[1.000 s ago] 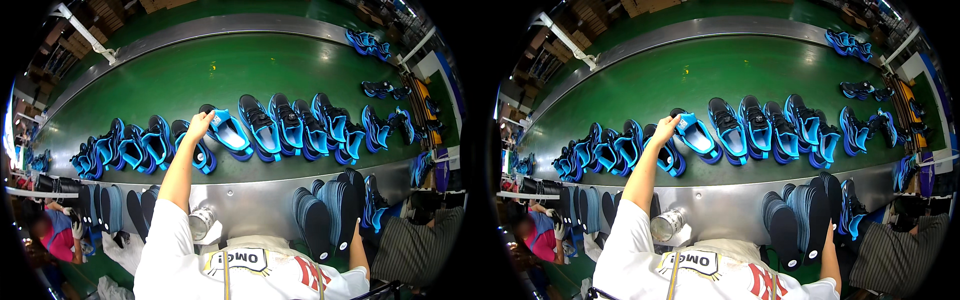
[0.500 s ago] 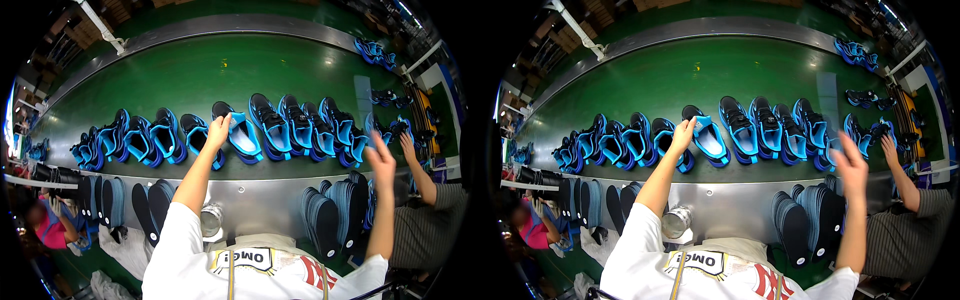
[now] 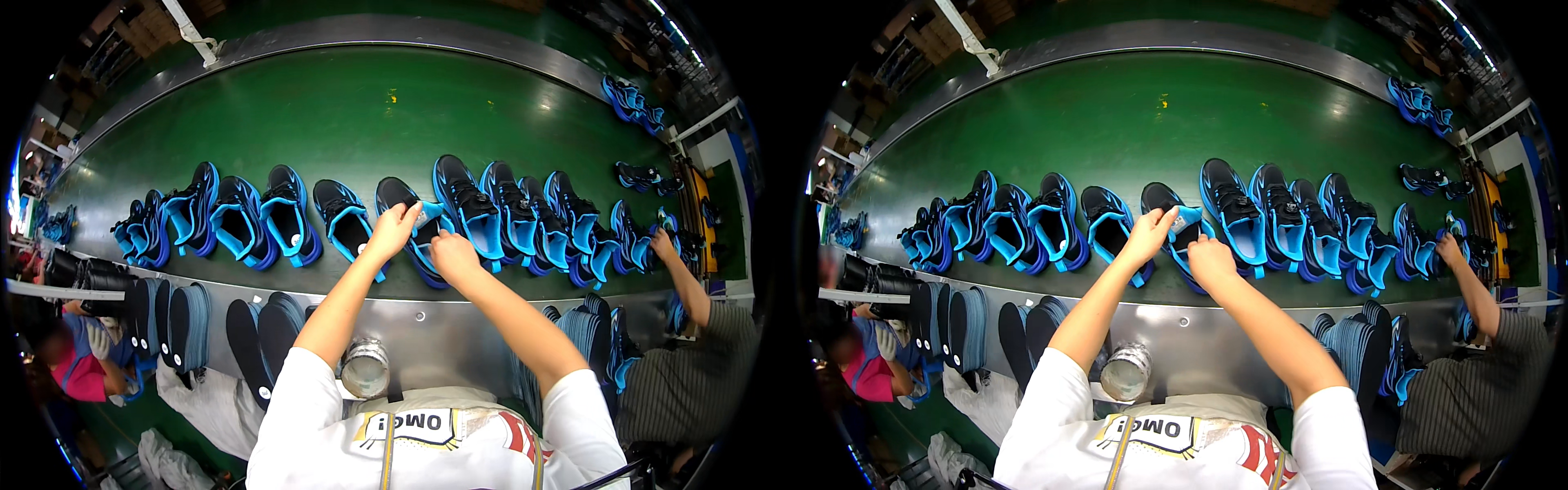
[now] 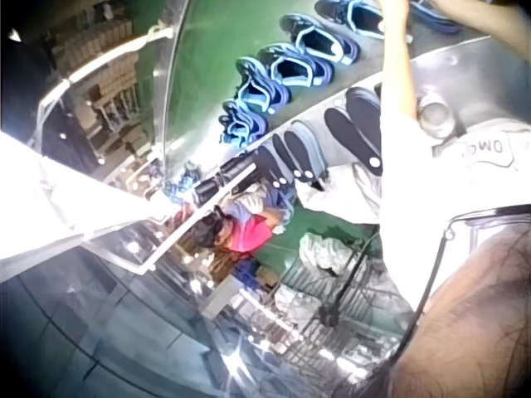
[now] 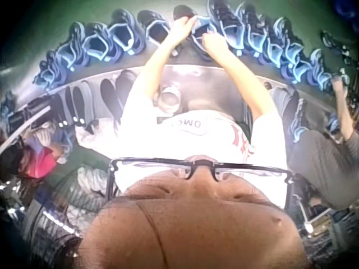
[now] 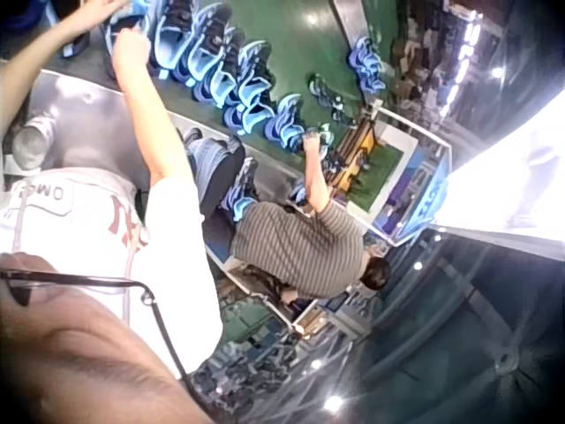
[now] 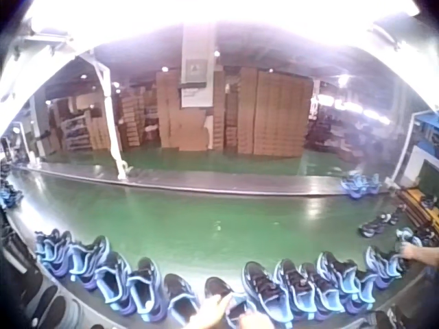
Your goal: The person places blue insoles into black and blue sneakers on a conveyor belt by hand, smoothing each insole down into the shoe before moving it along the line.
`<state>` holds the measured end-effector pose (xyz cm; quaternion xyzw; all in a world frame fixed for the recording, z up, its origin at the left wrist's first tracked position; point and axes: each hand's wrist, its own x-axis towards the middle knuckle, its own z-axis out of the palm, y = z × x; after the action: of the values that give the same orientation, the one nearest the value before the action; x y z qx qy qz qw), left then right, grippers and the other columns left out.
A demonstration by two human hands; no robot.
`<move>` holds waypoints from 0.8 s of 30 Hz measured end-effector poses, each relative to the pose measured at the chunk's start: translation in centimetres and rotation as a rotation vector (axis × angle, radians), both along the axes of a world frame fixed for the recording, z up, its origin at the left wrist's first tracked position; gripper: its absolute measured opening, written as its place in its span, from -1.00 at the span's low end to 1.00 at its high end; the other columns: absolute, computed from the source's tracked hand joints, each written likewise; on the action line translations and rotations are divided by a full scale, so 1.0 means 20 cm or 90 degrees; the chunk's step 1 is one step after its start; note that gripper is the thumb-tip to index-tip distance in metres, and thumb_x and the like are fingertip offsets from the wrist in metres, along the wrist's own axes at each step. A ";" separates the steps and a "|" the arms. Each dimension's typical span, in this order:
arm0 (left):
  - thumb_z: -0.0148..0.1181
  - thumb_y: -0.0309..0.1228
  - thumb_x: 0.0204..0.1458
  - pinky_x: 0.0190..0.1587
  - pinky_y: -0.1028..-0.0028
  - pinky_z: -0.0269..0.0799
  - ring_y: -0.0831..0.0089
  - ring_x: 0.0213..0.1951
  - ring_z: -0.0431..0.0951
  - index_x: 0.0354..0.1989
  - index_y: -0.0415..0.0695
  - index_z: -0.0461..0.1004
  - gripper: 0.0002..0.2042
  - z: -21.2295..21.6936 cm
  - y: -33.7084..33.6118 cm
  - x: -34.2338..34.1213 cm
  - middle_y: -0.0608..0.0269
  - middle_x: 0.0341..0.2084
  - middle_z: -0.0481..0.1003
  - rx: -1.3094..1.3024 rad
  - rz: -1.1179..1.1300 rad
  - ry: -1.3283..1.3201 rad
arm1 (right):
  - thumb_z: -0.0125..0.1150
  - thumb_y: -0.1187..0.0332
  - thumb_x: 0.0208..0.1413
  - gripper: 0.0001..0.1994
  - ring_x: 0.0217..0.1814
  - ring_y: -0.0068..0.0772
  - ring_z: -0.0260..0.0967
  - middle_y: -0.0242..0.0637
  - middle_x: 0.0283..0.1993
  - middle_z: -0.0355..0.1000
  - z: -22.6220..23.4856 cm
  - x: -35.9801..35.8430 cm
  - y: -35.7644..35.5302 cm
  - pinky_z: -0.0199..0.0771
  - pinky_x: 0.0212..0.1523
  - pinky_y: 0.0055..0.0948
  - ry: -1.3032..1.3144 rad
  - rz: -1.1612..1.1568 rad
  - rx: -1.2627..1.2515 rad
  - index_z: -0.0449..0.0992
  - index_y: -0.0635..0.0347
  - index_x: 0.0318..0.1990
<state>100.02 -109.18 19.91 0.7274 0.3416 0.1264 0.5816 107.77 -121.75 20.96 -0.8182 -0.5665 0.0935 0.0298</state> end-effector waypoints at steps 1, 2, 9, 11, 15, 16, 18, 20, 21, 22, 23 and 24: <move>-0.05 -0.10 -0.03 -0.63 0.48 0.14 0.55 -0.68 0.20 -0.68 -0.26 0.21 -0.57 0.00 0.00 0.00 0.27 -0.81 0.21 0.002 -0.002 -0.003 | -0.01 0.36 -0.13 -0.86 -0.33 -0.19 0.33 -0.10 -0.33 0.33 -0.04 -0.01 0.03 0.39 -0.40 -0.33 0.012 -0.019 -0.014 0.40 0.25 -0.51; -0.05 -0.10 -0.04 -0.62 0.49 0.14 0.55 -0.68 0.21 -0.65 -0.28 0.23 -0.57 0.00 0.01 -0.01 0.26 -0.80 0.22 -0.003 0.000 -0.007 | -0.05 0.37 -0.11 -0.86 -0.28 -0.17 0.33 -0.03 -0.25 0.31 -0.04 -0.04 0.06 0.40 -0.40 -0.33 0.025 -0.034 -0.030 0.39 0.26 -0.46; 0.04 -0.09 -0.09 -0.66 0.59 0.05 0.68 -0.67 0.14 -0.63 -0.26 0.27 -0.59 0.01 0.03 -0.04 0.40 -0.79 0.19 -0.034 0.023 -0.033 | 0.13 0.10 -0.25 -0.63 -0.25 -0.12 0.25 0.02 -0.18 0.27 0.25 -0.06 -0.01 0.29 -0.21 -0.37 0.036 -0.049 -0.158 0.45 0.22 -0.38; 0.04 -0.08 -0.10 -0.63 0.55 0.13 0.60 -0.67 0.23 -0.59 -0.31 0.31 -0.57 0.02 0.04 -0.04 0.30 -0.79 0.25 -0.023 0.004 -0.008 | 0.13 0.16 -0.26 -0.69 -0.26 -0.12 0.26 -0.02 -0.26 0.31 0.22 0.02 0.02 0.30 -0.23 -0.37 0.092 0.029 -0.253 0.46 0.23 -0.43; 0.04 -0.09 -0.10 -0.62 0.52 0.17 0.57 -0.67 0.25 -0.63 -0.30 0.31 -0.57 0.00 0.06 -0.04 0.25 -0.79 0.27 -0.031 -0.015 -0.012 | 0.06 0.30 -0.24 -0.81 -0.30 -0.13 0.29 -0.10 -0.38 0.35 0.15 0.10 0.06 0.31 -0.22 -0.37 0.137 0.117 -0.245 0.48 0.24 -0.53; 0.03 -0.10 -0.09 -0.63 0.52 0.17 0.57 -0.67 0.25 -0.64 -0.30 0.30 -0.58 -0.02 0.06 -0.04 0.25 -0.80 0.26 -0.036 -0.014 -0.011 | 0.05 0.32 -0.24 -0.82 -0.31 -0.14 0.29 -0.10 -0.38 0.35 0.12 0.10 0.05 0.31 -0.21 -0.36 0.127 0.140 -0.228 0.48 0.24 -0.53; 0.02 -0.11 -0.08 -0.63 0.51 0.16 0.58 -0.68 0.23 -0.65 -0.29 0.28 -0.58 -0.03 0.05 -0.03 0.27 -0.80 0.25 -0.042 -0.016 -0.013 | 0.01 0.36 -0.18 -0.84 -0.27 -0.17 0.26 -0.13 -0.40 0.31 0.05 0.07 0.05 0.31 -0.22 -0.33 0.101 0.175 -0.148 0.47 0.25 -0.54; 0.01 -0.12 -0.05 -0.65 0.55 0.09 0.65 -0.67 0.15 -0.68 -0.24 0.24 -0.60 -0.01 0.04 -0.02 0.37 -0.80 0.17 -0.053 -0.018 -0.018 | -0.01 0.36 -0.16 -0.85 -0.25 -0.19 0.24 -0.15 -0.40 0.29 -0.04 0.06 0.07 0.31 -0.23 -0.32 0.076 0.175 -0.068 0.45 0.24 -0.54; 0.00 -0.13 -0.04 -0.66 0.57 0.05 0.69 -0.66 0.10 -0.69 -0.22 0.22 -0.61 0.00 0.04 -0.02 0.42 -0.79 0.13 -0.059 -0.018 -0.020 | -0.04 0.38 -0.14 -0.85 -0.24 -0.21 0.22 -0.18 -0.39 0.27 -0.06 0.07 0.06 0.31 -0.26 -0.33 0.059 0.181 -0.054 0.44 0.23 -0.55; -0.01 -0.14 -0.03 -0.66 0.57 0.05 0.69 -0.66 0.10 -0.69 -0.21 0.21 -0.61 -0.01 0.04 -0.01 0.42 -0.79 0.12 -0.056 -0.011 -0.026 | -0.04 0.38 -0.14 -0.85 -0.25 -0.21 0.22 -0.18 -0.40 0.27 -0.09 0.08 0.06 0.31 -0.27 -0.33 0.056 0.178 -0.036 0.44 0.23 -0.56; -0.01 -0.15 -0.03 -0.66 0.57 0.05 0.69 -0.66 0.10 -0.70 -0.21 0.20 -0.61 -0.01 0.03 -0.02 0.42 -0.80 0.12 -0.056 -0.005 -0.030 | -0.03 0.38 -0.14 -0.85 -0.26 -0.21 0.22 -0.18 -0.41 0.27 -0.09 0.07 0.07 0.31 -0.28 -0.34 0.056 0.174 -0.020 0.44 0.23 -0.56; -0.02 -0.15 -0.02 -0.66 0.56 0.05 0.68 -0.66 0.10 -0.70 -0.21 0.19 -0.61 -0.02 0.03 -0.02 0.41 -0.80 0.11 -0.056 0.001 -0.034 | -0.03 0.38 -0.15 -0.85 -0.27 -0.22 0.22 -0.18 -0.42 0.27 -0.09 0.07 0.07 0.31 -0.29 -0.35 0.056 0.170 -0.004 0.43 0.24 -0.57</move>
<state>99.67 -108.65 19.49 0.6975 0.3318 0.1312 0.6215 109.12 -120.39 19.07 -0.7306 -0.6683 0.1341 0.0394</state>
